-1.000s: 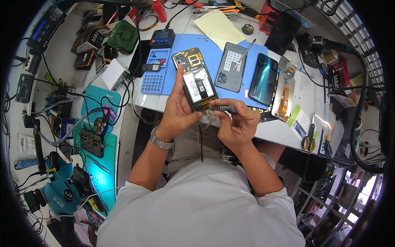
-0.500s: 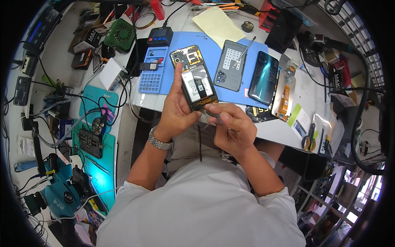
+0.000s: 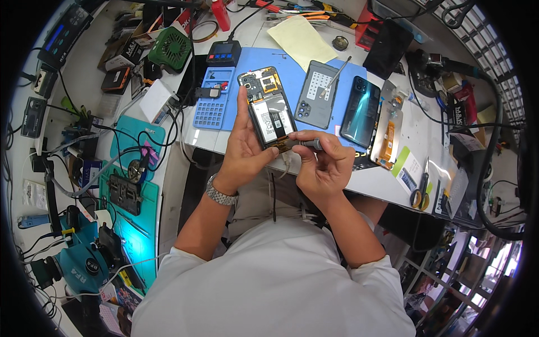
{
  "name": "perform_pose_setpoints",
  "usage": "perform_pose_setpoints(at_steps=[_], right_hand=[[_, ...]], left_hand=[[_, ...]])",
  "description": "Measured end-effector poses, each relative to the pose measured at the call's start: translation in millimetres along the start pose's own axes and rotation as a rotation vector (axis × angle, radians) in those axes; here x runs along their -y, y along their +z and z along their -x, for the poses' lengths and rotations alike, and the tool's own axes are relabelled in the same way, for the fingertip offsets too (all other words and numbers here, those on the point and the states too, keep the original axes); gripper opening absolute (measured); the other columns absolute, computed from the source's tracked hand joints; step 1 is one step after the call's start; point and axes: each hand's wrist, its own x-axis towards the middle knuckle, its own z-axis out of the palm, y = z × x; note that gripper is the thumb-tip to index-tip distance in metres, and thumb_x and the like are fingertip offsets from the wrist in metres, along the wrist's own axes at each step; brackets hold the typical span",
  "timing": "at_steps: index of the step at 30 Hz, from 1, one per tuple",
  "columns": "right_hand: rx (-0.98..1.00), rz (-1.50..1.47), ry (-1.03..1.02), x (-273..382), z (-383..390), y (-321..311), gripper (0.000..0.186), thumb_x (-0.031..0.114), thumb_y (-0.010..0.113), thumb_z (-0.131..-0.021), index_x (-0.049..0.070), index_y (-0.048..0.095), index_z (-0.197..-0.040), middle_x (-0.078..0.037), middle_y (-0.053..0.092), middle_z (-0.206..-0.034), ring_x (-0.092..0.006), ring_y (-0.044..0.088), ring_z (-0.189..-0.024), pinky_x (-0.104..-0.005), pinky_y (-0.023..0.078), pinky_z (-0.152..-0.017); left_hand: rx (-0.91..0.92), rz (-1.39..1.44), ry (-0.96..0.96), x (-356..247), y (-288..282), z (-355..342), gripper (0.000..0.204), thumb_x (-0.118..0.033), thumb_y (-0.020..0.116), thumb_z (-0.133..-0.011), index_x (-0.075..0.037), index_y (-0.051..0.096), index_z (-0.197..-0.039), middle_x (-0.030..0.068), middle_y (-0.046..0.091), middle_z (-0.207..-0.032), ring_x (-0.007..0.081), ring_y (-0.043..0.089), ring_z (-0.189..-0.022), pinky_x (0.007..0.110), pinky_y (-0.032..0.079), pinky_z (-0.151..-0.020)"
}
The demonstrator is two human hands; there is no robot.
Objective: The person counts cash and hands it to a customer, then picks up a disassembled smartphone and uses a screwdriver to remove screws from the back panel. The person applies adhesive from a tube around the phone's internal frame and places the back cover onto the device.
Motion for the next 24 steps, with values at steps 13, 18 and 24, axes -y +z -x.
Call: perform_pose_setpoints(at_steps=[13, 18, 24], right_hand=[[0.205, 0.056, -0.063, 13, -15, -3, 0.063, -0.028, 0.06, -0.083, 0.007, 0.06, -0.136, -0.025, 0.074, -0.124, -0.0347, 0.077, -0.108, -0.0344, 0.066, -0.076], [0.106, 0.101, -0.14, 8, -16, -1, 0.065, -0.027, 0.062, -0.079, 0.008, 0.059, -0.134, -0.02, 0.073, -0.11, -0.0294, 0.077, -0.09, -0.0351, 0.064, -0.073], [0.039, 0.053, -0.052, 21, -24, 2, 0.06, -0.016, 0.068, -0.09, 0.006, 0.053, -0.144, -0.019, 0.069, -0.115, -0.0293, 0.074, -0.096, -0.0346, 0.061, -0.078]], left_hand=[[-0.017, -0.046, -0.022, 3, 0, -1, 0.13, 0.017, 0.072, -0.085, -0.019, -0.017, -0.173, 0.0182, 0.039, -0.165, 0.0264, 0.052, -0.144, 0.041, 0.049, -0.118], [-0.039, -0.048, -0.002, 1, 6, -4, 0.133, 0.005, 0.083, -0.084, -0.018, -0.013, -0.174, 0.0188, 0.041, -0.164, 0.026, 0.056, -0.14, 0.039, 0.05, -0.115], [-0.102, -0.171, 0.008, -1, 10, -1, 0.133, 0.015, 0.073, -0.076, -0.019, -0.009, -0.175, 0.0225, 0.047, -0.159, 0.0283, 0.056, -0.138, 0.038, 0.051, -0.11]])
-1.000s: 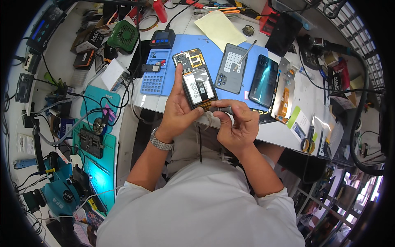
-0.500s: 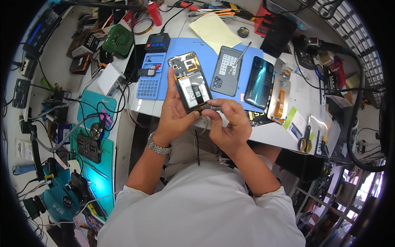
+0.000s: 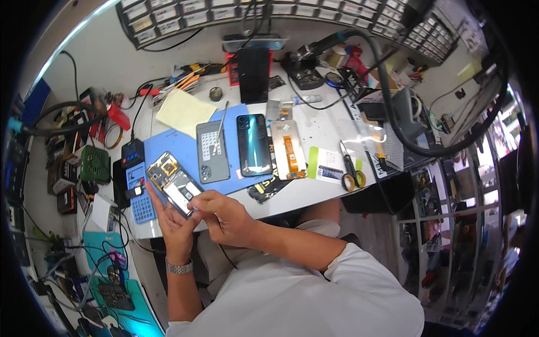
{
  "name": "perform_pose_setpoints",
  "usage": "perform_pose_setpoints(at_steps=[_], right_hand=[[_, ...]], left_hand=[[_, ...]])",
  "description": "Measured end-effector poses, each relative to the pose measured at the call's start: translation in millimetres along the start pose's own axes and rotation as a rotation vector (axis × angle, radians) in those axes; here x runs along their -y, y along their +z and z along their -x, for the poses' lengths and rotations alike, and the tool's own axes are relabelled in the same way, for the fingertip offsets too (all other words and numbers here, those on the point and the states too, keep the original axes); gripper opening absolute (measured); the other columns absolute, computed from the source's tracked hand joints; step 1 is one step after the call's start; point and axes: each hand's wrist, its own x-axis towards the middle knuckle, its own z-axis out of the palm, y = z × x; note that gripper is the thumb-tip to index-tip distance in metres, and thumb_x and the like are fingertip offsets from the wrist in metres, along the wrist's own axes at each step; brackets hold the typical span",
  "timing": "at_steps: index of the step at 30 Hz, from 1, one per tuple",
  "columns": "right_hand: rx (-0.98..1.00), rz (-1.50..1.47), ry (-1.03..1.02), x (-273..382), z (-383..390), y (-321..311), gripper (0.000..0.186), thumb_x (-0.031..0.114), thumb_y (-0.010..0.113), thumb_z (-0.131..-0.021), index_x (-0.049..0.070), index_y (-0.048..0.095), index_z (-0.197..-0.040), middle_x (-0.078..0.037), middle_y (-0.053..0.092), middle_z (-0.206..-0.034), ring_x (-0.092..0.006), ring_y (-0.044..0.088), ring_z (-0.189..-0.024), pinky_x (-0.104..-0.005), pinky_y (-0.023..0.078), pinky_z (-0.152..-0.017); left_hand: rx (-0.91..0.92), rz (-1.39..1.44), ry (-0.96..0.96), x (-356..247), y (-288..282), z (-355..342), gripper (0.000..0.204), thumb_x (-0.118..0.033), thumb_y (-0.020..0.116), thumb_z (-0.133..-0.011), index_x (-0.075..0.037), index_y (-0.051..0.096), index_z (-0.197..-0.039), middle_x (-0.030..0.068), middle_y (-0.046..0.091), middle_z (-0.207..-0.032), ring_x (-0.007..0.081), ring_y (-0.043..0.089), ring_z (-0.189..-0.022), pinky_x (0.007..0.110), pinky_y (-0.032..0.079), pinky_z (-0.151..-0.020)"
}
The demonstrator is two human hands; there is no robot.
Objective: The person counts cash and hands it to a customer, then picks up a disassembled smartphone and uses a screwdriver to remove screws from the back panel. The person applies adhesive from a tube around the phone's internal frame and places the back cover onto the device.
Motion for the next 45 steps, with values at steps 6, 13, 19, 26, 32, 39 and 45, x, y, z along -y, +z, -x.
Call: perform_pose_setpoints(at_steps=[6, 13, 19, 26, 32, 39, 45], right_hand=[[-0.185, 0.568, 0.408, -3, -32, -97, 0.054, 0.0, 0.075, -0.091, -0.001, 0.05, -0.139, -0.021, 0.069, -0.093, -0.0409, 0.07, -0.081, -0.0476, 0.056, -0.074], [-0.117, 1.126, 0.742, -22, -47, -205, 0.043, 0.005, 0.079, -0.087, -0.003, 0.058, -0.124, -0.027, 0.071, -0.103, -0.0461, 0.071, -0.099, -0.0538, 0.055, -0.088], [-0.294, 0.881, 0.437, -10, -14, -174, 0.035, 0.004, 0.078, -0.091, 0.0, 0.065, -0.122, -0.019, 0.068, -0.115, -0.0362, 0.066, -0.107, -0.0452, 0.054, -0.092], [-0.372, 0.709, 0.257, -16, 24, -136, 0.028, -0.003, 0.078, -0.089, 0.0, 0.069, -0.115, -0.012, 0.07, -0.107, -0.0266, 0.068, -0.097, -0.0372, 0.054, -0.087], [-0.357, 0.697, 0.238, -24, 33, -141, 0.029, -0.009, 0.075, -0.089, -0.001, 0.068, -0.116, -0.014, 0.071, -0.11, -0.0266, 0.068, -0.093, -0.0359, 0.056, -0.082], [-0.291, 0.779, -0.024, -41, 38, -147, 0.038, -0.012, 0.072, -0.079, -0.003, 0.065, -0.115, -0.018, 0.065, -0.111, -0.0363, 0.069, -0.101, -0.0443, 0.057, -0.088], [-0.341, 0.675, 0.054, -27, 35, -138, 0.026, -0.006, 0.071, -0.084, 0.0, 0.061, -0.108, -0.018, 0.061, -0.109, -0.0402, 0.06, -0.106, -0.0454, 0.05, -0.097]], left_hand=[[0.027, 0.207, -0.022, -6, -2, 7, 0.112, 0.012, 0.074, -0.074, 0.005, 0.015, -0.169, 0.0201, 0.044, -0.161, 0.0326, 0.053, -0.144, 0.049, 0.05, -0.117], [0.107, 0.575, -0.132, -13, -10, 12, 0.071, -0.02, 0.078, -0.097, 0.005, 0.04, -0.152, 0.0121, 0.063, -0.119, 0.0244, 0.074, -0.091, 0.033, 0.066, -0.069], [0.261, 1.078, -0.285, -18, -3, 17, 0.07, -0.062, 0.057, -0.105, 0.002, 0.055, -0.134, 0.0097, 0.054, -0.098, 0.0164, 0.052, -0.069, 0.028, 0.044, -0.059], [0.076, 0.998, -0.29, -39, 4, 17, 0.087, -0.064, 0.047, -0.107, 0.011, 0.045, -0.149, 0.0225, 0.062, -0.127, 0.0326, 0.061, -0.111, 0.045, 0.053, -0.097], [0.165, 1.038, -0.312, -25, 3, 14, 0.103, -0.078, 0.04, -0.103, 0.013, 0.043, -0.152, 0.023, 0.065, -0.126, 0.0348, 0.064, -0.108, 0.045, 0.054, -0.093], [0.199, 0.834, -0.425, -28, 45, 6, 0.083, -0.073, 0.049, -0.104, 0.0, 0.053, -0.144, 0.0104, 0.06, -0.109, 0.0247, 0.054, -0.085, 0.042, 0.049, -0.073], [0.423, 0.817, -0.45, -14, 84, 0, 0.083, -0.062, 0.064, -0.096, 0.003, 0.049, -0.143, 0.0162, 0.059, -0.123, 0.0308, 0.057, -0.1, 0.046, 0.049, -0.084]])
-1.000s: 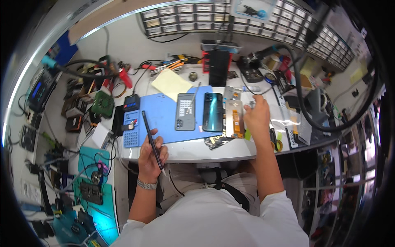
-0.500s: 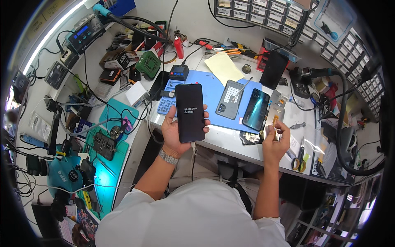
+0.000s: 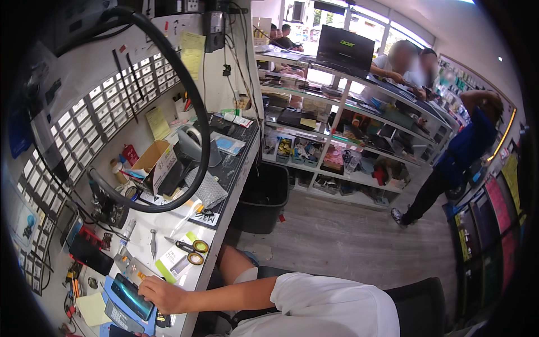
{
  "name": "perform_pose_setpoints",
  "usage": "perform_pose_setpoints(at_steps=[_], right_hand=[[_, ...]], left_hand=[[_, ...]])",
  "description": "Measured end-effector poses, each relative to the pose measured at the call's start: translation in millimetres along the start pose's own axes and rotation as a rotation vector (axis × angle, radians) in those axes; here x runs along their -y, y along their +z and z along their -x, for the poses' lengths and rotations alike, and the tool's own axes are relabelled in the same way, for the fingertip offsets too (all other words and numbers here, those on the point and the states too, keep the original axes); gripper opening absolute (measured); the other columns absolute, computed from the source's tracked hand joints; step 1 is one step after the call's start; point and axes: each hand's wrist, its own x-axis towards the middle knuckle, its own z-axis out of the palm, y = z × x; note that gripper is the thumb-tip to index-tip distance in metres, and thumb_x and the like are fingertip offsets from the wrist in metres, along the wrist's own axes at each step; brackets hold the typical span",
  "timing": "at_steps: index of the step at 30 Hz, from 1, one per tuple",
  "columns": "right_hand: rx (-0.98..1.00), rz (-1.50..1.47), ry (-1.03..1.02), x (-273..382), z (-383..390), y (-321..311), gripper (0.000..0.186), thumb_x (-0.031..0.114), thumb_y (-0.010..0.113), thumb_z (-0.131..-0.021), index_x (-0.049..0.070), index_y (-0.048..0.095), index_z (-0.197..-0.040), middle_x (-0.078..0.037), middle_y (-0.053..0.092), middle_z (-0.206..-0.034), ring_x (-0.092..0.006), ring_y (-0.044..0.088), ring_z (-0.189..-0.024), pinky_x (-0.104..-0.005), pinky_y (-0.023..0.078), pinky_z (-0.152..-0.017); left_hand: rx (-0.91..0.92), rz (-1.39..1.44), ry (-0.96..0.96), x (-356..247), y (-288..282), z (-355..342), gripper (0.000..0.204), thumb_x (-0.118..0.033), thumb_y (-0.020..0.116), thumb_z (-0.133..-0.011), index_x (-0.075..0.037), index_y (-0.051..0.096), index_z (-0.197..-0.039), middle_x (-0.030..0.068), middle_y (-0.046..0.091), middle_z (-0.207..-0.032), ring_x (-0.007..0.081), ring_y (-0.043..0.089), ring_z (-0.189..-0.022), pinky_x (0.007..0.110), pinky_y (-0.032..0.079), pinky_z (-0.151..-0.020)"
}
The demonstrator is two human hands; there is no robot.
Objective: The person counts cash and hands it to a customer, then picks up a disassembled smartphone and uses a screwdriver to remove screws from the back panel. The person applies adhesive from a tube around the phone's internal frame and places the back cover onto the device.
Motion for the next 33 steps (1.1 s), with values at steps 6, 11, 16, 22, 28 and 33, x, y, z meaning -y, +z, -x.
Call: perform_pose_setpoints(at_steps=[6, 11, 16, 22, 28, 33], right_hand=[[0.007, 0.014, 0.031, -7, 6, 3, 0.027, -0.007, 0.067, -0.084, 0.0, 0.06, -0.109, -0.018, 0.059, -0.111, -0.0388, 0.059, -0.107, -0.0451, 0.049, -0.097], [-0.057, 0.115, -0.061, -14, 0, 6, 0.023, -0.001, 0.068, -0.084, -0.001, 0.062, -0.107, -0.019, 0.06, -0.108, -0.0403, 0.06, -0.105, -0.0482, 0.05, -0.096], [0.055, 0.033, -0.098, -17, 17, 15, 0.032, -0.008, 0.066, -0.08, -0.003, 0.068, -0.112, -0.023, 0.067, -0.112, -0.0405, 0.066, -0.1, -0.0486, 0.055, -0.092], [0.114, 0.096, 0.124, 2, 9, -1, 0.032, -0.008, 0.075, -0.089, -0.004, 0.066, -0.119, -0.019, 0.068, -0.11, -0.0352, 0.067, -0.099, -0.0412, 0.055, -0.089], [0.166, 0.066, 0.154, 21, 2, -4, 0.028, -0.002, 0.075, -0.097, -0.004, 0.067, -0.124, -0.014, 0.069, -0.11, -0.0237, 0.066, -0.1, -0.0336, 0.055, -0.088], [0.213, 0.027, 0.209, 12, 4, -7, 0.028, 0.001, 0.076, -0.098, -0.004, 0.068, -0.124, -0.013, 0.071, -0.116, -0.0223, 0.064, -0.101, -0.0332, 0.056, -0.087]], left_hand=[[0.028, -0.005, -0.081, 16, 2, -18, 0.084, -0.066, 0.067, -0.093, 0.005, 0.051, -0.135, 0.0154, 0.059, -0.119, 0.0302, 0.057, -0.098, 0.045, 0.049, -0.084], [0.01, 0.007, -0.097, 22, 30, -23, 0.081, -0.064, 0.066, -0.095, 0.004, 0.051, -0.136, 0.0157, 0.059, -0.118, 0.0297, 0.057, -0.092, 0.045, 0.049, -0.083], [-0.204, 0.147, -0.087, 19, 22, -3, 0.078, -0.075, 0.05, -0.101, -0.002, 0.064, -0.122, 0.0071, 0.06, -0.094, 0.0216, 0.052, -0.075, 0.038, 0.047, -0.067], [-0.082, 0.047, 0.077, 11, -5, 24, 0.082, -0.075, 0.056, -0.1, -0.002, 0.058, -0.139, 0.0118, 0.069, -0.111, 0.0262, 0.066, -0.093, 0.037, 0.055, -0.079], [-0.173, 0.063, 0.201, -7, -3, 60, 0.086, -0.079, 0.052, -0.1, -0.001, 0.058, -0.137, 0.0096, 0.071, -0.107, 0.0242, 0.069, -0.092, 0.034, 0.057, -0.077], [-0.214, 0.015, 0.313, -14, -6, 82, 0.087, -0.079, 0.045, -0.103, 0.0, 0.058, -0.139, 0.0086, 0.071, -0.105, 0.0222, 0.069, -0.088, 0.033, 0.057, -0.075]])
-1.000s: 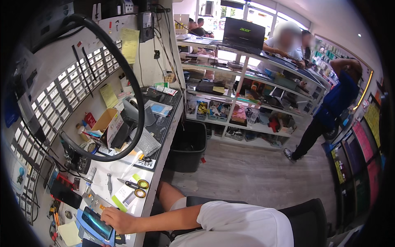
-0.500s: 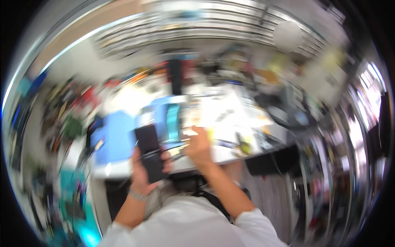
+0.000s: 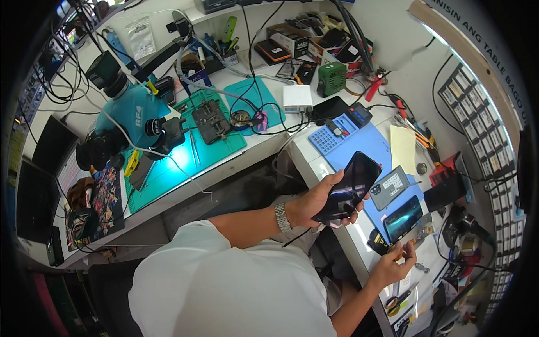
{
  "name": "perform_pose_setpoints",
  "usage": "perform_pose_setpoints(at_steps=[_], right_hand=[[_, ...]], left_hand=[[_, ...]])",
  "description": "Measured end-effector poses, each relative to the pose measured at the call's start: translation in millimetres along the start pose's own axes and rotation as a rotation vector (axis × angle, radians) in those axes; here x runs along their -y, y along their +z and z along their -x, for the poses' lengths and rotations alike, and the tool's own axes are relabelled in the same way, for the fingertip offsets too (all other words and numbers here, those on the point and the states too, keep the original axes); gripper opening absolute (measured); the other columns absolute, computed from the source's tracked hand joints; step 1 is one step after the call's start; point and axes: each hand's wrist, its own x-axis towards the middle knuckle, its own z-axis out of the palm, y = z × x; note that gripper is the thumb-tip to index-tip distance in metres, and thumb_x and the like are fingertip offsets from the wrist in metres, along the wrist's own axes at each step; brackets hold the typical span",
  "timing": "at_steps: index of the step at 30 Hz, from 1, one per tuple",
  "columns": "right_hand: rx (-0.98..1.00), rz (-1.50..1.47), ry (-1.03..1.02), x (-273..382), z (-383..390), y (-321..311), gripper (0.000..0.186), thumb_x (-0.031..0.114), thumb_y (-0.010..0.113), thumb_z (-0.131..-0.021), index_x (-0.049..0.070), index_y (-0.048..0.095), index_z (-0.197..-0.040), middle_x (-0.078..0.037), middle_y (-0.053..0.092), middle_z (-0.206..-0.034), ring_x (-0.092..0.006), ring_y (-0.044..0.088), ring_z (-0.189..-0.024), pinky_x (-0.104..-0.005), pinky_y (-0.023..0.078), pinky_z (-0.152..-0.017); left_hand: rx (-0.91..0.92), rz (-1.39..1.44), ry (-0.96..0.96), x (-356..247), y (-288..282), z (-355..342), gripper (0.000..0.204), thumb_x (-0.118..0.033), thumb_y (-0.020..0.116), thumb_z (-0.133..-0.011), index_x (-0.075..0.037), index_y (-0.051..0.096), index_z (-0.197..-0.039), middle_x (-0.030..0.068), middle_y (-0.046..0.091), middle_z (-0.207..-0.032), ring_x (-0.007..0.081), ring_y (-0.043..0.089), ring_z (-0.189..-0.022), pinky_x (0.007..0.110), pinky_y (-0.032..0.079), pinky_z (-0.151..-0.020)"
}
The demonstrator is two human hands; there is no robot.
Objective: The person counts cash and hands it to a customer, then picks up a disassembled smartphone and uses a screwdriver to remove screws from the back panel. The person applies adhesive from a tube around the phone's internal frame and places the back cover onto the device.
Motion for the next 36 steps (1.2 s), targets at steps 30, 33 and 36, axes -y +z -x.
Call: perform_pose_setpoints(at_steps=[30, 33, 36], right_hand=[[-0.14, 0.1, -0.151, -4, -10, 1, 0.036, -0.008, 0.078, -0.084, -0.003, 0.064, -0.117, -0.021, 0.068, -0.109, -0.0385, 0.068, -0.097, -0.0437, 0.057, -0.085], [-0.177, 0.081, -0.161, -1, -12, -2, 0.038, -0.009, 0.078, -0.083, -0.003, 0.064, -0.117, -0.02, 0.069, -0.11, -0.037, 0.069, -0.096, -0.0418, 0.057, -0.084], [-0.201, 0.092, -0.2, -2, -13, -8, 0.036, -0.007, 0.079, -0.083, -0.002, 0.065, -0.116, -0.021, 0.069, -0.109, -0.0409, 0.068, -0.098, -0.0449, 0.057, -0.083]], left_hand=[[-0.022, 0.223, -0.107, 5, -8, -27, 0.096, -0.083, 0.047, -0.097, 0.004, 0.056, -0.137, 0.0136, 0.066, -0.111, 0.0291, 0.062, -0.096, 0.041, 0.05, -0.081], [-0.042, 0.176, -0.101, 10, -2, -30, 0.093, -0.082, 0.049, -0.097, 0.002, 0.056, -0.135, 0.0128, 0.064, -0.11, 0.0283, 0.06, -0.091, 0.041, 0.048, -0.078], [-0.013, 0.124, -0.092, 20, 2, -32, 0.091, -0.081, 0.05, -0.097, 0.001, 0.055, -0.137, 0.0121, 0.062, -0.109, 0.0275, 0.058, -0.088, 0.04, 0.046, -0.076]])
